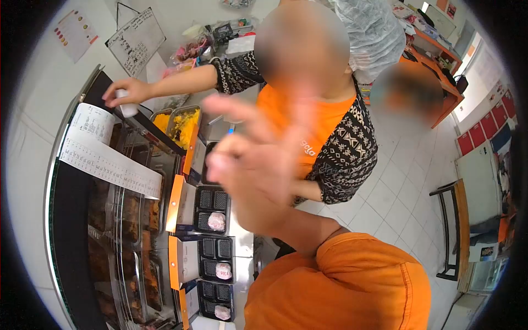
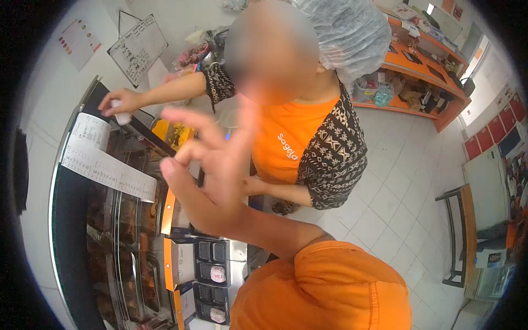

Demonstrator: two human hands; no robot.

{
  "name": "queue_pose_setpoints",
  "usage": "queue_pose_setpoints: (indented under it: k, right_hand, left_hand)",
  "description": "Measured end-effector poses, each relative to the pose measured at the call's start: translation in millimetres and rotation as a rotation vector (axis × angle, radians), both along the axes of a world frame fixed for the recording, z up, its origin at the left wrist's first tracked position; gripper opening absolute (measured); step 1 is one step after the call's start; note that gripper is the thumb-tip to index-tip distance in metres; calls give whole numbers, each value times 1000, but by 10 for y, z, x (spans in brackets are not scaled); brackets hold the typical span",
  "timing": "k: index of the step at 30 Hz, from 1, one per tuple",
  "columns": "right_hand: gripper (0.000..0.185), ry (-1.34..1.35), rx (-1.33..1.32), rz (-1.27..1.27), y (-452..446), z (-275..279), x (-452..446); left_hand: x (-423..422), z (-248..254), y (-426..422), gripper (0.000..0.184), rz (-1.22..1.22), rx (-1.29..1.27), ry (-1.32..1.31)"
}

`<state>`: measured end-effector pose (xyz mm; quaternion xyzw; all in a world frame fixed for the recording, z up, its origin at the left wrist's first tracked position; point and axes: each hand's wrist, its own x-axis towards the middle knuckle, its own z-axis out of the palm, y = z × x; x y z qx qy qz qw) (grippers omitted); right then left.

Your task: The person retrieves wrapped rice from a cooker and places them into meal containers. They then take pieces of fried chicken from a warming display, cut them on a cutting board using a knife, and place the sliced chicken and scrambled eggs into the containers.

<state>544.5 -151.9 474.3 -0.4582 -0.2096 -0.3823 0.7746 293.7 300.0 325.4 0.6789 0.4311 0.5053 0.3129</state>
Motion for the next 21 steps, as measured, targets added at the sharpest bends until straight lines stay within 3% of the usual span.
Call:
queue_pose_setpoints:
  k: [4, 7, 8, 11, 12, 15, 17, 18, 19, 20, 21]
  right_hand:
    - [95, -190, 137, -349, -389, 420, -626]
    - [95, -313, -117, -138, -357, 118, -506]
    - [92, -290, -177, -32, -269, 6, -463]
    - [82, 93, -501, 435, 34, -538, -495]
    - [80, 207, -623, 584, 110, -726, -527]
    - [47, 384, -1115, 851, 237, -1155, -669]
    - [49, 103, -1438, 866, 250, -1362, -697]
    - [50, -43, -1586, 863, 249, -1403, -697]
    - [49, -8, -1615, 875, 258, -1418, -699]
    - [49, 35, -1650, 890, 277, -1440, -695]
    - [49, 85, -1684, 899, 259, -1456, -692]
  left_hand:
    - [439, 53, -180, 61, -99, -67, -94]
    - [685, 92, -221, 58, -274, -105, -109]
    - [685, 108, -347, 53, -298, -329, -182]
    - [1064, -254, -34, 57, -336, -472, -352]
    - [1178, -310, -105, 55, -354, -389, -320]
    - [1478, -206, -357, 59, -489, -460, -212]
    - [1525, 36, -515, 55, -608, -318, 66]
    - [1504, 66, -513, 54, -597, -126, 230]
    - [1484, 87, -516, 52, -585, 66, 399]
    - [1470, 316, -661, 48, -576, -123, 311]
    - [1419, 395, -668, 42, -489, -19, 235]
